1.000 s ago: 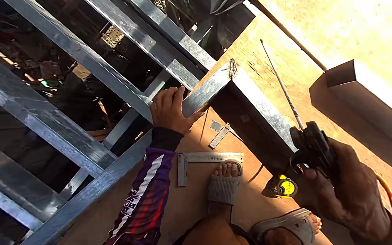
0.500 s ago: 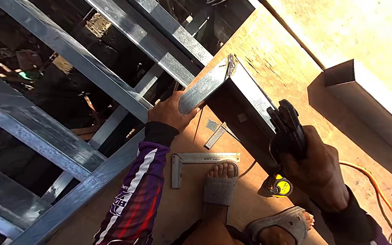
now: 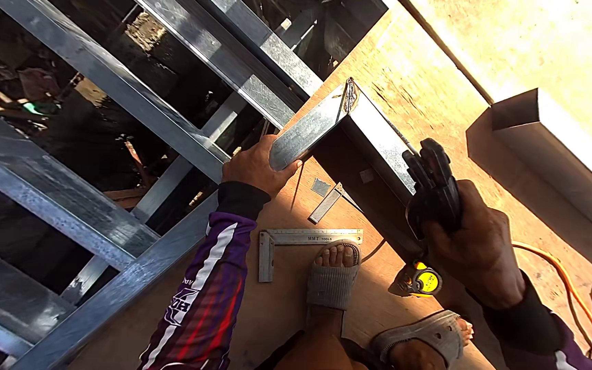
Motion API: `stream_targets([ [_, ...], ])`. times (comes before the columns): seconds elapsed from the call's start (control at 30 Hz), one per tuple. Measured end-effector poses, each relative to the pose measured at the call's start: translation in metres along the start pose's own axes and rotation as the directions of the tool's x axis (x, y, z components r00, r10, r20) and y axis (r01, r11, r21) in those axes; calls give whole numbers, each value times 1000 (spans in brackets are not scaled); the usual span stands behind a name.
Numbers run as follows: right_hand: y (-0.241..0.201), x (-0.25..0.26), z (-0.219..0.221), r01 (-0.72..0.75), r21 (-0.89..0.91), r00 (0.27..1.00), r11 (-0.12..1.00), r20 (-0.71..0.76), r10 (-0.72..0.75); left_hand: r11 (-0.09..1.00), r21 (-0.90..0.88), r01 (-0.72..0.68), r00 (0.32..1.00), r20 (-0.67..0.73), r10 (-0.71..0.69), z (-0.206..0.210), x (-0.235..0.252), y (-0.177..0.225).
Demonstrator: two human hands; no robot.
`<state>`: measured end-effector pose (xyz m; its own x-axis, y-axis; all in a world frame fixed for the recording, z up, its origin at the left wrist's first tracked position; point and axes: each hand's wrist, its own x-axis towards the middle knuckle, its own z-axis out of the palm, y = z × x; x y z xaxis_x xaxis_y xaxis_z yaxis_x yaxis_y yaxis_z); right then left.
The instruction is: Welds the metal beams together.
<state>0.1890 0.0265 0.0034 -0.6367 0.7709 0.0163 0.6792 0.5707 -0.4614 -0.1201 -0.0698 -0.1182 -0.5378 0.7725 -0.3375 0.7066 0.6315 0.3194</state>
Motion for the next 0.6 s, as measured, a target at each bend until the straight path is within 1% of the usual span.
stream_targets([
  [0.6, 0, 3, 1, -2, -2, 1000, 1000, -1, 2, 1000, -19, 3, 1000, -4, -3, -1, -1, 0],
])
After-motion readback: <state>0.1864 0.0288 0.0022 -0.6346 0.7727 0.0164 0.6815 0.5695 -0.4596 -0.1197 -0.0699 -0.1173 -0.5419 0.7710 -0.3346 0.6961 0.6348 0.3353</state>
